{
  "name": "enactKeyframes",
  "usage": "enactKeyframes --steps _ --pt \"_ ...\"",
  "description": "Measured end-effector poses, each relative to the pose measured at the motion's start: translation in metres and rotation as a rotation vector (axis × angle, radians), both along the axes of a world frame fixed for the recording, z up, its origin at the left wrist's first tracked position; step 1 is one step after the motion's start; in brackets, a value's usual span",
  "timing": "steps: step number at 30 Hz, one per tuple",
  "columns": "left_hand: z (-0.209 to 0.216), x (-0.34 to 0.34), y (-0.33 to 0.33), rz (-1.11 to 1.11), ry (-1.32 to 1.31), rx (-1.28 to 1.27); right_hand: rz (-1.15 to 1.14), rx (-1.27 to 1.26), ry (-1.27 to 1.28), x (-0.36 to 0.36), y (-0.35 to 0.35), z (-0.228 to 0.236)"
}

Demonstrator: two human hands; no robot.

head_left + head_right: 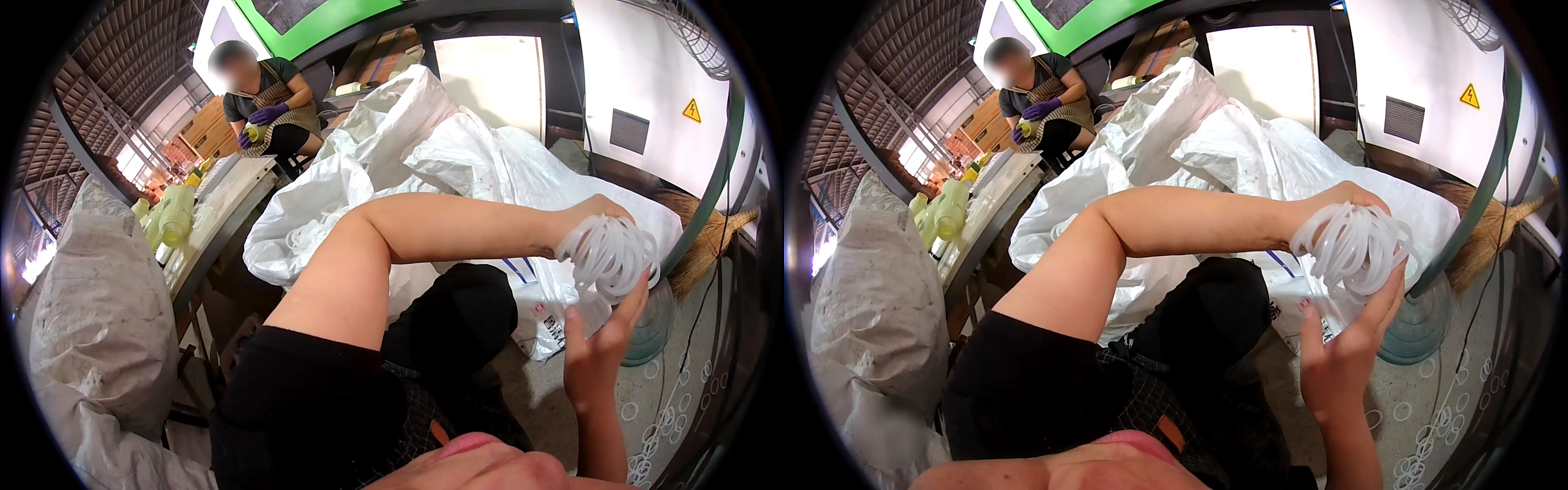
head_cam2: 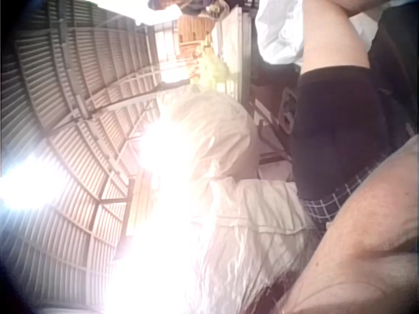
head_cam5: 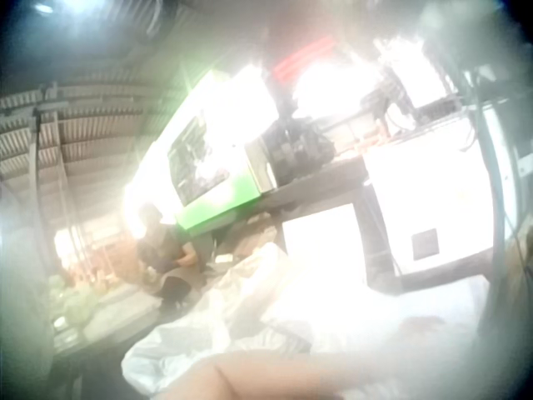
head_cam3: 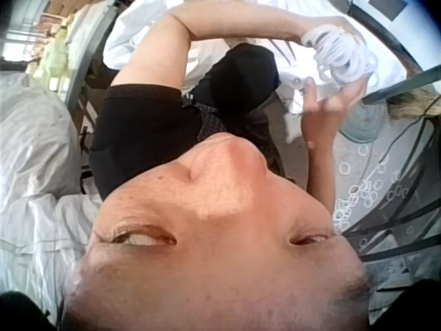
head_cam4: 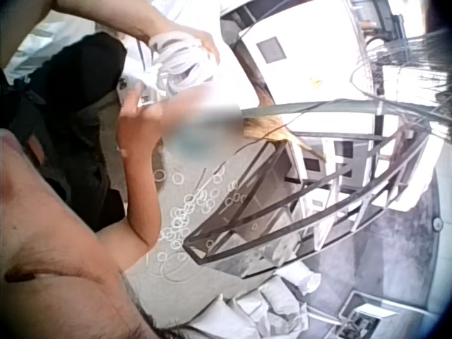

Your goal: The person collects white rings by hand from the floor, gathers them into a bundle, and places them into a sack. They then take a yellow plastic container and fit a green component onto its base before placing the container into a cardboard box.

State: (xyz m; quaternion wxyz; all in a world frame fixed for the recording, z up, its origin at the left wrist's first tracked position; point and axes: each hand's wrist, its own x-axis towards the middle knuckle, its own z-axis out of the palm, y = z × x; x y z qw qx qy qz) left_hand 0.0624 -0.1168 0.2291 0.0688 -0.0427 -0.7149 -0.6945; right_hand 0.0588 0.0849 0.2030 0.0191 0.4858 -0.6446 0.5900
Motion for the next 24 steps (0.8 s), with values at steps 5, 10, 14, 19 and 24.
enactKeyframes --steps 5,10,14,19,24 --pt "0.025 0.018 -0.024 -0.153 -0.016 -0.108 0.086 -0.02 0.206 -0.002 0.005 -0.001" --pt "0.083 0.145 -0.186 -0.239 -0.174 -0.435 0.114 0.133 0.143 0.017 0.0 -0.019" --pt "0.127 0.27 -0.232 0.875 -0.924 -1.463 0.142 0.234 -0.093 -0.005 0.001 -0.03" --pt "0.093 0.301 -0.275 0.767 -1.086 -1.571 0.006 0.11 -0.099 -0.068 0.058 -0.066" --pt "0.024 0.367 -0.291 0.684 -1.137 -1.529 -0.162 0.473 -0.181 -0.14 0.115 -0.103"
